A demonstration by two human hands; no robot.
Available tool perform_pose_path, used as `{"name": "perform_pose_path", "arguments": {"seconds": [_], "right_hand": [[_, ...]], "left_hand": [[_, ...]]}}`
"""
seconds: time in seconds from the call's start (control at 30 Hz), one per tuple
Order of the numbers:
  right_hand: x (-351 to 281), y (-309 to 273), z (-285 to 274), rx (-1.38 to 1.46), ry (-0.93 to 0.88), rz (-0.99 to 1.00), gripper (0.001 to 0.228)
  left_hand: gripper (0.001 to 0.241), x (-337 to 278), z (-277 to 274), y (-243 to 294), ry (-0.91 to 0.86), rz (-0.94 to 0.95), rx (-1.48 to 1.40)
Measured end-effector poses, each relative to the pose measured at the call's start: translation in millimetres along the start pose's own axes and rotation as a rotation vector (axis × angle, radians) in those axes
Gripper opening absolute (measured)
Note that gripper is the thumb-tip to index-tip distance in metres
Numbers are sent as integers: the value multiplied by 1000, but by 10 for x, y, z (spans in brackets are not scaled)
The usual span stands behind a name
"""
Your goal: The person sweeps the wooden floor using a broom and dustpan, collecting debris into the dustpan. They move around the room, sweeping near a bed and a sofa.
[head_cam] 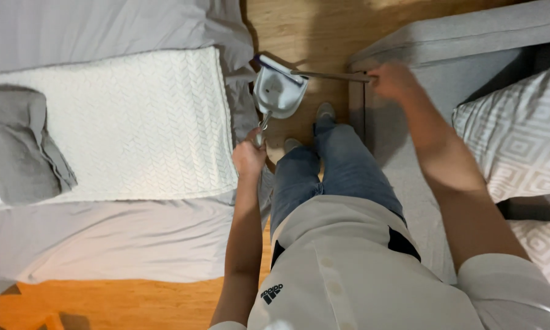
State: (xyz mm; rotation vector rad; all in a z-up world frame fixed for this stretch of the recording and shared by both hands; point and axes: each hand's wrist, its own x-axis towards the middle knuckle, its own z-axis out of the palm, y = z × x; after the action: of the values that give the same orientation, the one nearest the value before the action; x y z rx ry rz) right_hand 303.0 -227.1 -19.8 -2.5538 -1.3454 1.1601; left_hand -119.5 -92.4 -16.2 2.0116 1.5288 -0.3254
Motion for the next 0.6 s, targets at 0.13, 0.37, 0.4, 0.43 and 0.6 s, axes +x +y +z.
{"name": "perform_pose_path", "arguments": {"seconds": [0.13,0.37,0.4,0.43,0.6], "right_hand": [[-189,-19,-237,-220,40,44,39],[-470,-217,913,-61,33,251,28],[-491,-232,1014,-20,1,252,30],[-515,-247,1114,22,-30,253,32],[-537,384,693,88,79,186,31]], "left_hand": [[41,59,-75,2,0,9,8],[35,30,-79,-143,4,35,5],[36,49,-79,-162,7,48,21],[36,67,-79,-181,10,62,37],[34,113,-100,-191,19,115,18]]}}
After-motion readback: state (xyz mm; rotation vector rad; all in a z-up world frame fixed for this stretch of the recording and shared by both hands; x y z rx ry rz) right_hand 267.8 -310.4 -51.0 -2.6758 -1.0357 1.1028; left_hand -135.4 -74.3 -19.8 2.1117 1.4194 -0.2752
